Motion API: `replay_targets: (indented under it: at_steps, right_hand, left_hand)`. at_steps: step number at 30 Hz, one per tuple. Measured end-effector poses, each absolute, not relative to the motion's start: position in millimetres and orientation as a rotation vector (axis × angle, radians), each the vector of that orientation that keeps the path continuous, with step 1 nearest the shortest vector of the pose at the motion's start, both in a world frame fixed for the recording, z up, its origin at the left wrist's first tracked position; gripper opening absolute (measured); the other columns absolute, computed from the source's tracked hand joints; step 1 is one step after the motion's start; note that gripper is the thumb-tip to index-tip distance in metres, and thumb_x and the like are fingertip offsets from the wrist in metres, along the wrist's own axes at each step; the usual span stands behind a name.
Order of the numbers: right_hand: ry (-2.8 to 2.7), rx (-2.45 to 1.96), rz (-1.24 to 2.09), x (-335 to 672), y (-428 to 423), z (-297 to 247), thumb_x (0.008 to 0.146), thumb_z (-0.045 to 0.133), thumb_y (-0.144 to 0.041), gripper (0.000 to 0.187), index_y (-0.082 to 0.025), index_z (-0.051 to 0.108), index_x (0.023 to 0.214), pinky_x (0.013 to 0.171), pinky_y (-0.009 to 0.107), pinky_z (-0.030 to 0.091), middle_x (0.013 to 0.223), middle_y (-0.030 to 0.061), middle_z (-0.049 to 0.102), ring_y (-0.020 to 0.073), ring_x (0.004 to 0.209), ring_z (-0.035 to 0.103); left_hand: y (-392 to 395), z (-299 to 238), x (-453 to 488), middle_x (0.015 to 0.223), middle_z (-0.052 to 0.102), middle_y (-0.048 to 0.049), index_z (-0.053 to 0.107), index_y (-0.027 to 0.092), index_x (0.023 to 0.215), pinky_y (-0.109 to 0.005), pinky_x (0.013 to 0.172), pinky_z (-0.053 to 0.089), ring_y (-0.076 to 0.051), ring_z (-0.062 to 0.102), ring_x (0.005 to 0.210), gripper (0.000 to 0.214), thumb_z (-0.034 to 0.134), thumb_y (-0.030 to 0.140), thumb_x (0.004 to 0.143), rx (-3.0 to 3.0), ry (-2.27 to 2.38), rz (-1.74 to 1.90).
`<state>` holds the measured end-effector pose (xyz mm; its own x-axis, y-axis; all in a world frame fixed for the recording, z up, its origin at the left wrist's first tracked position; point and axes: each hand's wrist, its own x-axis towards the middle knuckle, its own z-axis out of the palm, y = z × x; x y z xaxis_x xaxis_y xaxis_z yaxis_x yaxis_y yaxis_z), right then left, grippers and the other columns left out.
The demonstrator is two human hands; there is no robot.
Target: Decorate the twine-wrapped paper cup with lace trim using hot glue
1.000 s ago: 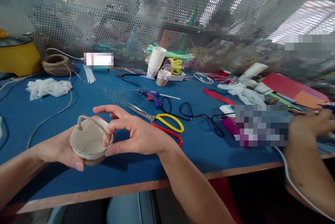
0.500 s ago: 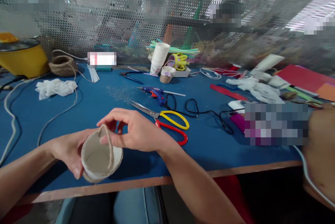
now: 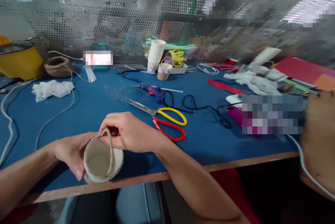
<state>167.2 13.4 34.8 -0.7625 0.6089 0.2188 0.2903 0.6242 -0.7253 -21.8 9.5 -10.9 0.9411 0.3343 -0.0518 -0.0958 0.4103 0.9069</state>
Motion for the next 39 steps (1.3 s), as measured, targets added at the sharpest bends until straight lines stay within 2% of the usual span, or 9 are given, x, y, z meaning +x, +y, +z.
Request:
replay_targets:
  at_steps: [10, 15, 17, 21, 25, 27, 29, 32, 39]
  right_hand:
    - [-2.387, -0.707, 0.919, 167.5, 15.5, 34.0, 0.082, 0.057, -0.013, 0.004, -0.011, 0.061, 0.08, 0.06, 0.022, 0.043, 0.077, 0.0034, 0.058, 0.0106, 0.067, 0.052]
    - [-2.345, -0.759, 0.779, 168.7, 18.5, 32.7, 0.082, 0.059, -0.012, 0.005, -0.013, 0.062, 0.078, 0.062, 0.023, 0.044, 0.076, 0.0033, 0.06, 0.011, 0.068, 0.053]
    - [-2.316, -0.756, 0.793, 171.0, 20.1, 32.5, 0.082, 0.062, -0.017, 0.006, -0.013, 0.063, 0.086, 0.065, 0.024, 0.046, 0.082, 0.0044, 0.061, 0.0116, 0.071, 0.054]
    - [-2.136, -0.768, 0.877, 179.5, 23.0, 34.9, 0.082, 0.064, -0.024, 0.031, -0.014, 0.057, 0.11, 0.077, 0.028, 0.05, 0.104, 0.0086, 0.06, 0.0144, 0.087, 0.059]
    - [-2.014, -0.736, 0.772, 188.0, 22.8, 41.8, 0.088, 0.054, -0.02, 0.007, -0.017, 0.061, 0.089, 0.088, 0.033, 0.048, 0.104, 0.0077, 0.06, 0.0167, 0.1, 0.058]
    - [-2.089, -0.679, 0.743, 189.9, 21.4, 45.1, 0.088, 0.054, -0.019, 0.011, -0.018, 0.062, 0.081, 0.095, 0.035, 0.045, 0.11, 0.0086, 0.058, 0.018, 0.108, 0.055]
    - [-2.216, -0.61, 0.78, 189.6, 19.8, 47.0, 0.084, 0.061, -0.023, 0.006, -0.019, 0.064, 0.086, 0.1, 0.037, 0.041, 0.126, 0.0095, 0.051, 0.0206, 0.12, 0.049]
    - [-2.346, -0.588, 0.813, 185.9, 18.1, 46.4, 0.075, 0.072, -0.027, 0.022, -0.02, 0.063, 0.095, 0.105, 0.039, 0.037, 0.142, 0.0093, 0.038, 0.0236, 0.131, 0.038]
    - [-2.348, -0.568, 0.847, 177.1, 16.8, 39.3, 0.079, 0.069, -0.021, 0.009, -0.018, 0.06, 0.078, 0.106, 0.041, 0.035, 0.141, 0.0087, 0.038, 0.0225, 0.13, 0.039]
  left_hand:
    - [8.7, -12.4, -22.7, 0.086, 0.063, -0.0006, 0.057, 0.015, 0.106, -0.021, 0.069, 0.046, -0.011, 0.056, 0.074, 0.061, 0.084, 0.015, 0.051, 1.104, 0.277, 0.288]
    - [8.3, -4.1, -24.8, 0.092, 0.062, -0.0014, 0.052, 0.018, 0.11, -0.026, 0.074, 0.047, -0.015, 0.057, 0.08, 0.06, 0.081, 0.016, 0.057, 1.344, 0.443, 0.383]
    - [8.7, -1.5, -27.4, 0.097, 0.062, -0.0028, 0.051, 0.018, 0.114, -0.028, 0.075, 0.048, -0.017, 0.058, 0.083, 0.062, 0.08, 0.02, 0.059, 1.477, 0.535, 0.419]
    - [11.2, 0.9, -33.8, 0.108, 0.061, -0.0058, 0.046, 0.019, 0.118, -0.033, 0.082, 0.048, -0.022, 0.059, 0.095, 0.066, 0.079, 0.027, 0.061, 1.803, 0.769, 0.543]
    - [14.4, 2.3, -39.1, 0.115, 0.059, -0.008, 0.044, 0.021, 0.12, -0.036, 0.088, 0.048, -0.025, 0.058, 0.103, 0.069, 0.08, 0.029, 0.061, 1.976, 0.844, 0.746]
    - [15.7, 3.2, -40.9, 0.117, 0.058, -0.0076, 0.044, 0.022, 0.12, -0.036, 0.089, 0.047, -0.025, 0.058, 0.104, 0.069, 0.079, 0.027, 0.062, 1.971, 0.819, 0.826]
    - [16.6, 3.9, -42.0, 0.115, 0.059, -0.0065, 0.044, 0.023, 0.12, -0.034, 0.089, 0.047, -0.024, 0.058, 0.104, 0.067, 0.08, 0.024, 0.062, 1.916, 0.784, 0.866]
    - [17.1, 3.7, -41.7, 0.111, 0.059, -0.0048, 0.045, 0.023, 0.117, -0.031, 0.084, 0.048, -0.022, 0.058, 0.101, 0.067, 0.081, 0.021, 0.061, 1.791, 0.723, 0.897]
    - [15.6, -0.9, -35.6, 0.092, 0.06, -0.0001, 0.049, 0.02, 0.109, -0.024, 0.072, 0.048, -0.015, 0.059, 0.082, 0.06, 0.08, 0.013, 0.058, 1.493, 0.628, 0.829]
